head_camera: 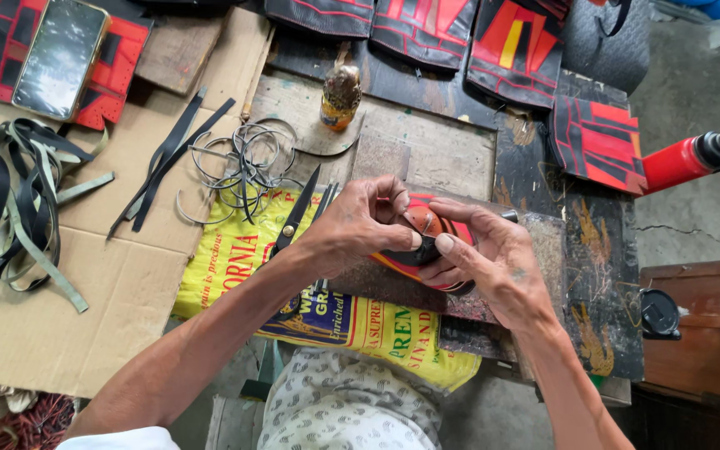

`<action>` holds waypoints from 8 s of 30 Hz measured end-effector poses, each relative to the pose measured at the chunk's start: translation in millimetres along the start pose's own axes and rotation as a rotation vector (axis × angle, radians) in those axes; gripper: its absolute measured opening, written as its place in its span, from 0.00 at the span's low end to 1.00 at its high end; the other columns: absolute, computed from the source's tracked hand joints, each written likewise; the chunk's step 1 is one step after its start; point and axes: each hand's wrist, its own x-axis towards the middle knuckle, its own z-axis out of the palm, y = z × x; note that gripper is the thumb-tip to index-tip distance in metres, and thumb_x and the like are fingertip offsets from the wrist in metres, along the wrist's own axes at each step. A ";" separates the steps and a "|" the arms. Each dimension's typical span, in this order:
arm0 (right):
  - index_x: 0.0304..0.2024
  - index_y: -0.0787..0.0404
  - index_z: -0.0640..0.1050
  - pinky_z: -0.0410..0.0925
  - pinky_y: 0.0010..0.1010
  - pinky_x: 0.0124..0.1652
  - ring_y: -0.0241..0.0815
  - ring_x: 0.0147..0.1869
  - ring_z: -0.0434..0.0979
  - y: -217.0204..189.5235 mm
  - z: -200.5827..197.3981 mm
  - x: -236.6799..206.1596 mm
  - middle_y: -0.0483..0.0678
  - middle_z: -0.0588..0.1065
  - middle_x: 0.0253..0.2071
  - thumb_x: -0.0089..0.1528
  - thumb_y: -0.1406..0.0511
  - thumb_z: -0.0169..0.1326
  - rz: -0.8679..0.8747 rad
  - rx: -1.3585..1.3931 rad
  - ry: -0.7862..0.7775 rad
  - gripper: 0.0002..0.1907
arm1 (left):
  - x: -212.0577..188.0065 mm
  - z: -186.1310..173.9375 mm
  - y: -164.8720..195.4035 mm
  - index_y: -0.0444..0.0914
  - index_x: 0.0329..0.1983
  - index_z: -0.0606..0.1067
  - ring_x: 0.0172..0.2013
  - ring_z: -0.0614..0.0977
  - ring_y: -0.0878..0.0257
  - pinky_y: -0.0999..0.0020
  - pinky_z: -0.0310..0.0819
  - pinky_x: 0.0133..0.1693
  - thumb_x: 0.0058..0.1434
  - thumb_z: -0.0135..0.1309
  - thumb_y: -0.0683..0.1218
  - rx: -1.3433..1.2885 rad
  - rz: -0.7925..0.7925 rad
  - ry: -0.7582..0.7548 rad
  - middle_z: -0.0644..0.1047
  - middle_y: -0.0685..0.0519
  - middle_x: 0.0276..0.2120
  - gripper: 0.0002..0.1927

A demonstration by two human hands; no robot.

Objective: The person hammers a multicolored shoe upper on a wooden board, then fits a black strap around the edge of the upper, pressing and tucking it into place by hand. They pick up the strap from the table, work it around the shoe, and use scissors and a hammer that rest on the bench.

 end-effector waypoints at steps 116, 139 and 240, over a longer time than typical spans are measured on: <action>0.60 0.67 0.77 0.62 0.34 0.68 0.45 0.69 0.71 26.7 -19.8 3.1 0.54 0.75 0.64 0.64 0.69 0.53 -0.407 -0.380 0.235 0.21 | -1.9 57.8 -11.3 0.31 0.63 0.74 0.70 0.70 0.54 0.61 0.61 0.70 0.67 0.54 0.41 0.152 0.308 0.177 0.72 0.41 0.69 0.21; 0.61 0.64 0.77 0.65 0.30 0.66 0.42 0.65 0.74 28.0 -18.8 -1.3 0.50 0.78 0.62 0.63 0.69 0.53 -0.446 -0.619 0.303 0.22 | -7.2 63.9 -13.7 0.32 0.65 0.72 0.71 0.71 0.53 0.62 0.65 0.69 0.71 0.52 0.41 0.292 0.424 0.189 0.70 0.41 0.70 0.20; 0.32 0.68 0.76 0.68 0.29 0.30 0.34 0.29 0.72 37.1 6.6 -79.4 0.47 0.71 0.27 0.56 0.77 0.58 -0.252 -1.081 0.475 0.05 | -56.5 146.7 -113.9 0.32 0.40 0.75 0.32 0.76 0.72 0.75 0.72 0.34 0.71 0.54 0.34 -0.413 0.214 0.442 0.76 0.54 0.33 0.03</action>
